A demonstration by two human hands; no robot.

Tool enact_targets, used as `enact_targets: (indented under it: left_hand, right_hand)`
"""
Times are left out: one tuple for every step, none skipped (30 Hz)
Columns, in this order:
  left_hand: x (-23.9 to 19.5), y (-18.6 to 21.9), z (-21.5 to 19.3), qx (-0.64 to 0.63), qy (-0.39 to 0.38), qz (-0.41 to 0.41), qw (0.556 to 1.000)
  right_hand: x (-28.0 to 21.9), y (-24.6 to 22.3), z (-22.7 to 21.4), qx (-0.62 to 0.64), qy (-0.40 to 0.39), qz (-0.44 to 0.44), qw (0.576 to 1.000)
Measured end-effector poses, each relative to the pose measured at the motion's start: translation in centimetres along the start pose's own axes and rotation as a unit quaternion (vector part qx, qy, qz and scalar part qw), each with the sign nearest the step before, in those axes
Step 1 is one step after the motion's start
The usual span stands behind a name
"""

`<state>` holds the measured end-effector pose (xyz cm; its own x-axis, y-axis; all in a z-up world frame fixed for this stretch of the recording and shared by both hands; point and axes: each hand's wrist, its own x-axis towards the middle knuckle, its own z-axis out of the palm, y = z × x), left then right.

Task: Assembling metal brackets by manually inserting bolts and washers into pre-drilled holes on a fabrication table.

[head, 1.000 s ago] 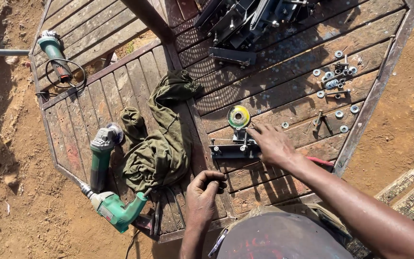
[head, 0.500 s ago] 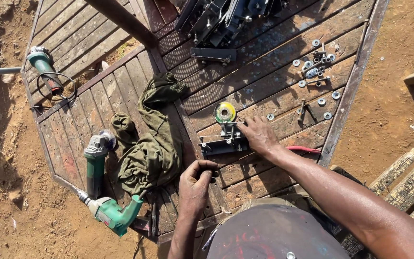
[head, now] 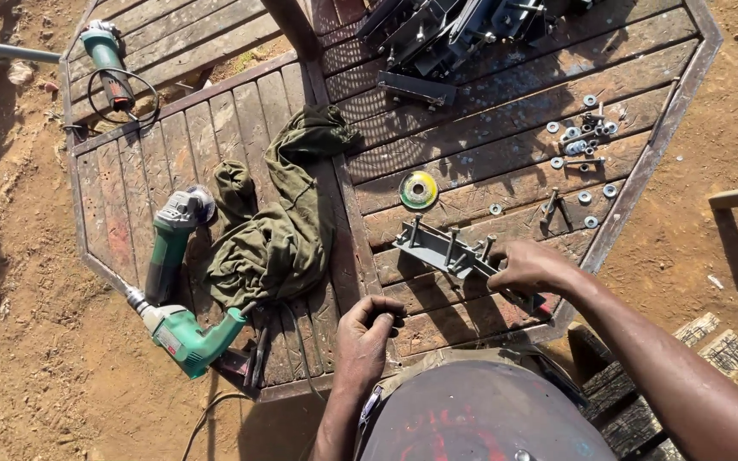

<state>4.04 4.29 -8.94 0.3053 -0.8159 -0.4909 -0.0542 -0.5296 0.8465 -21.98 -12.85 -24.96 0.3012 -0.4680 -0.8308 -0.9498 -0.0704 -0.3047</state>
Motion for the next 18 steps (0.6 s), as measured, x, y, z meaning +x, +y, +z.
enact_targets:
  left_hand:
    - [0.0,0.3,0.1,-0.003,-0.002,0.000,1.000]
    - [-0.1,0.6,0.3,-0.008,-0.004,-0.006,1.000]
    - [0.0,0.9,0.3,-0.011,-0.006,-0.009,1.000]
    - [0.5,0.4,0.4,-0.014,-0.008,-0.005,1.000]
    - [0.9,0.0,0.5,-0.047,-0.014,0.010,0.999]
    - [1.3,-0.4,0.7,-0.081,-0.020,0.026,0.996]
    - [1.3,-0.1,0.7,-0.081,-0.024,0.028,0.996]
    - [1.3,0.2,0.8,-0.089,-0.033,0.032,0.995]
    - [1.3,0.6,0.9,-0.098,-0.041,0.036,0.994]
    - [1.6,0.4,1.1,-0.100,-0.045,0.038,0.993]
    - [1.7,0.3,1.2,-0.111,-0.053,0.035,0.992]
    - [1.8,0.1,1.4,-0.122,-0.062,0.033,0.990]
    - [1.9,0.2,1.6,-0.124,-0.064,0.035,0.990]
    - [1.9,0.3,1.9,-0.135,-0.078,0.036,0.987]
    - [2.1,0.5,2.2,-0.145,-0.094,0.039,0.984]
    - [2.3,0.9,2.6,-0.144,-0.098,0.041,0.984]
    - [2.4,1.1,3.2,-0.154,-0.114,0.047,0.980]
    - [2.4,1.4,3.7,-0.164,-0.130,0.053,0.976]
  right_hand:
    - [-2.1,-0.2,-0.6,-0.002,0.001,0.003,1.000]
    - [-4.3,-0.5,-1.2,0.097,-0.010,-0.007,0.995]
    - [-6.4,-0.9,-1.8,0.196,-0.017,-0.018,0.980]
    - [-7.8,-1.3,-1.8,0.194,-0.013,-0.017,0.981]
    - [-9.4,-1.6,-1.6,0.338,-0.012,-0.024,0.941]
    - [-10.9,-2.0,-1.4,0.474,-0.011,-0.031,0.880]
    - [-10.6,0.0,-0.4,0.475,-0.006,-0.030,0.879]
    - [-10.2,2.0,0.6,0.525,0.010,-0.048,0.850]
    - [-9.9,4.1,1.5,0.573,0.027,-0.065,0.817]
    - [-13.3,1.4,0.8,0.572,0.031,-0.064,0.817]
    - [-16.6,-1.3,0.1,0.630,0.022,-0.116,0.767]
    - [-20.0,-4.0,-0.5,0.683,0.012,-0.168,0.711]
    - [-19.7,-3.6,0.1,0.682,0.015,-0.168,0.711]
    - [-19.4,-3.1,0.6,0.684,0.038,-0.180,0.706]
    - [-19.2,-2.7,1.1,0.686,0.063,-0.192,0.699]
    - [-19.4,-4.2,0.8,0.687,0.067,-0.193,0.698]
    - [-19.8,-5.6,0.8,0.719,0.092,-0.157,0.671]
    - [-20.2,-7.0,0.8,0.749,0.116,-0.121,0.641]
